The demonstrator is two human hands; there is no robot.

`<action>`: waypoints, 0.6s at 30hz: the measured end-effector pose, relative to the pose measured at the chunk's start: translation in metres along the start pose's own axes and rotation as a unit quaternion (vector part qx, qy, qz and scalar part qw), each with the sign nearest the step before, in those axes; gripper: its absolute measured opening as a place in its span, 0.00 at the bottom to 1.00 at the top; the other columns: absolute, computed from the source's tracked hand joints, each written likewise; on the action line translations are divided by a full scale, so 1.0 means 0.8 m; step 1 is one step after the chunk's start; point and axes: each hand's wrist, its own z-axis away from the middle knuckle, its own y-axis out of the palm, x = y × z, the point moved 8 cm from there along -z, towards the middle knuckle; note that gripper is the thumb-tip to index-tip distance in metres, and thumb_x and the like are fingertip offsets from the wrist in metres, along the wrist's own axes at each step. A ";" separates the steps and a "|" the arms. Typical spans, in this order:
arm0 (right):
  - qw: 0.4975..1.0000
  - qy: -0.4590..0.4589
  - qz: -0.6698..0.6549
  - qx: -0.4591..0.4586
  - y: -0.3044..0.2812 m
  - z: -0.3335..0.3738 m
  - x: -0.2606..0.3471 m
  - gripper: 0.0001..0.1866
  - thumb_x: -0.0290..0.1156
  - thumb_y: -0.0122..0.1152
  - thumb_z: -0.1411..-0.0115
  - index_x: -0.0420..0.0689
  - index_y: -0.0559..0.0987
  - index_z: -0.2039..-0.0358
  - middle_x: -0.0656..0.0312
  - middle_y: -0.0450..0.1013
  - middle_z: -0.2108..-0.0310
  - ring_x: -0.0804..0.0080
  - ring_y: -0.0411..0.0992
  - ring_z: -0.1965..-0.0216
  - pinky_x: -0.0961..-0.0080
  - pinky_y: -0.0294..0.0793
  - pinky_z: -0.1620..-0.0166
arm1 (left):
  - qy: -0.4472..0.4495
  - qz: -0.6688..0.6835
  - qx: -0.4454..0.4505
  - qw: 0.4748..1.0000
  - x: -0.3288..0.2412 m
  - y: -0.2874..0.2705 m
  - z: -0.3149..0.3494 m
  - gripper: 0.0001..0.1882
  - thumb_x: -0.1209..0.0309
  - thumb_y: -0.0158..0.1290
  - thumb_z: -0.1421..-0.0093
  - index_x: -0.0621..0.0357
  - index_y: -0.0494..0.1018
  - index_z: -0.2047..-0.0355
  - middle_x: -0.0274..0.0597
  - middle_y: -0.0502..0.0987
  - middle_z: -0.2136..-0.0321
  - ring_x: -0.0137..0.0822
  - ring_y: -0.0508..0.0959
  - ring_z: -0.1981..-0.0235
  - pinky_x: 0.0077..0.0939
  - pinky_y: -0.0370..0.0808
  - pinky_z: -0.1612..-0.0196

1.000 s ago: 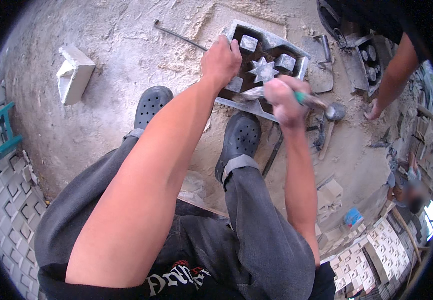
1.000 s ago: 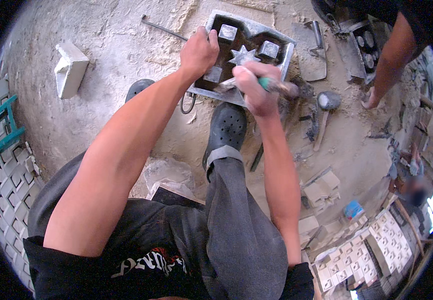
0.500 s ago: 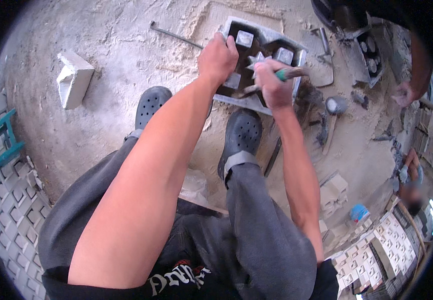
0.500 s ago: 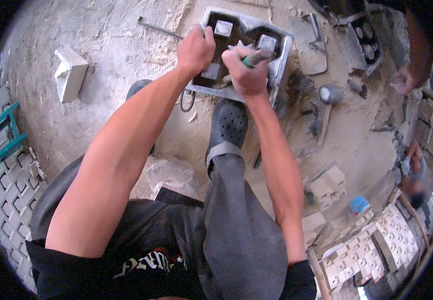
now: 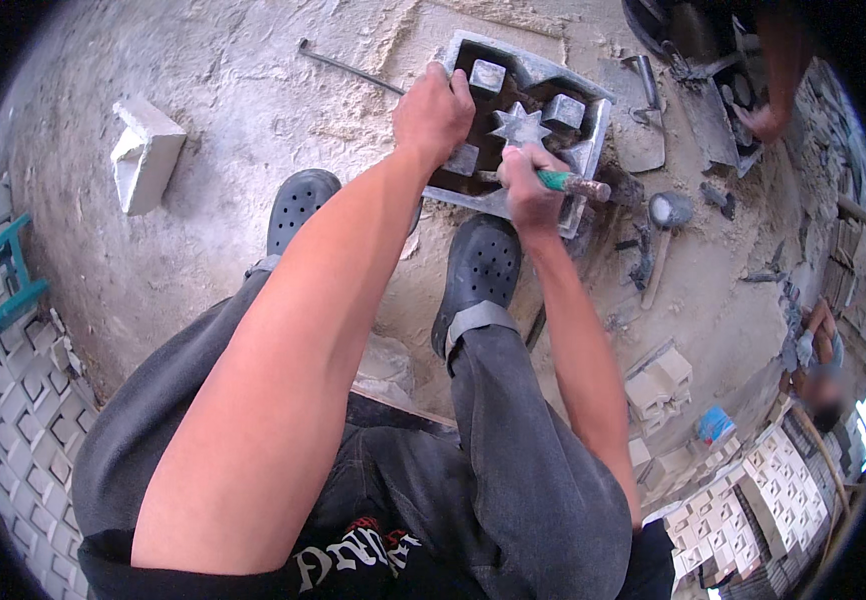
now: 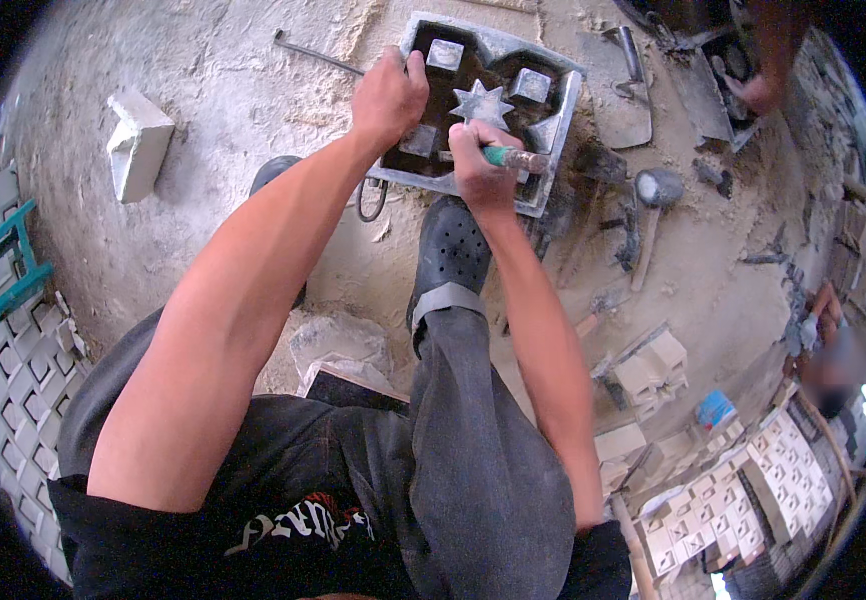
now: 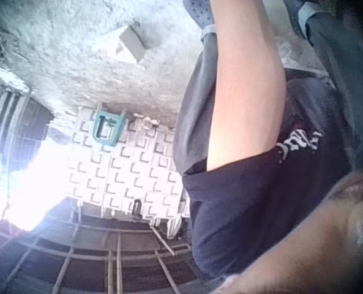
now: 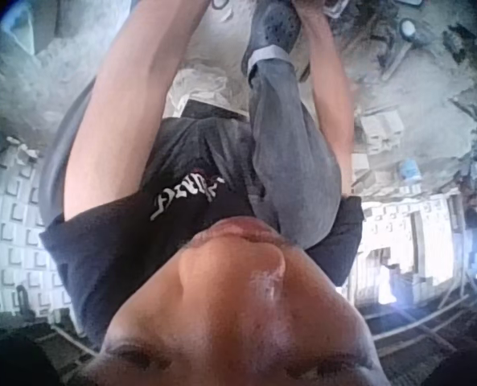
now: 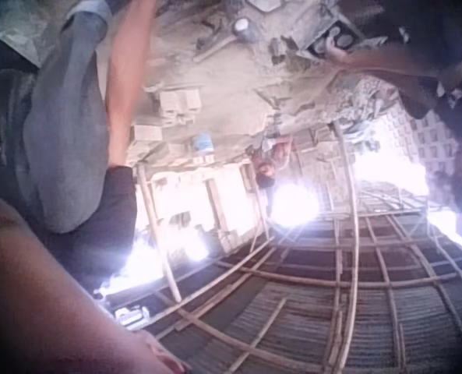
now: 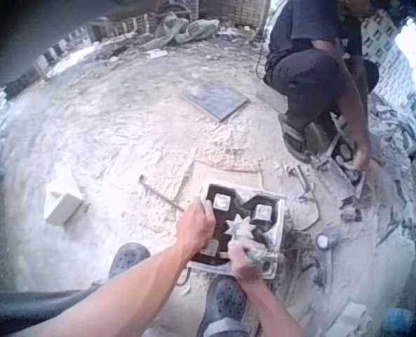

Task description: The person works on a star-shaped tile mold by hand, using a small scraper tool to smooth the interior surfaces and edges of the mold while clearing away excess debris.

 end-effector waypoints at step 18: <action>0.996 0.045 -0.072 -0.034 -0.010 -0.010 -0.041 0.14 0.24 0.55 0.42 0.41 0.68 0.85 0.74 0.64 0.83 0.87 0.60 0.79 0.82 0.58 0.76 | 0.003 0.011 0.002 1.000 -0.011 0.000 0.005 0.23 0.54 0.38 0.34 0.65 0.70 0.61 0.63 0.77 0.63 0.61 0.77 0.58 0.50 0.71 0.53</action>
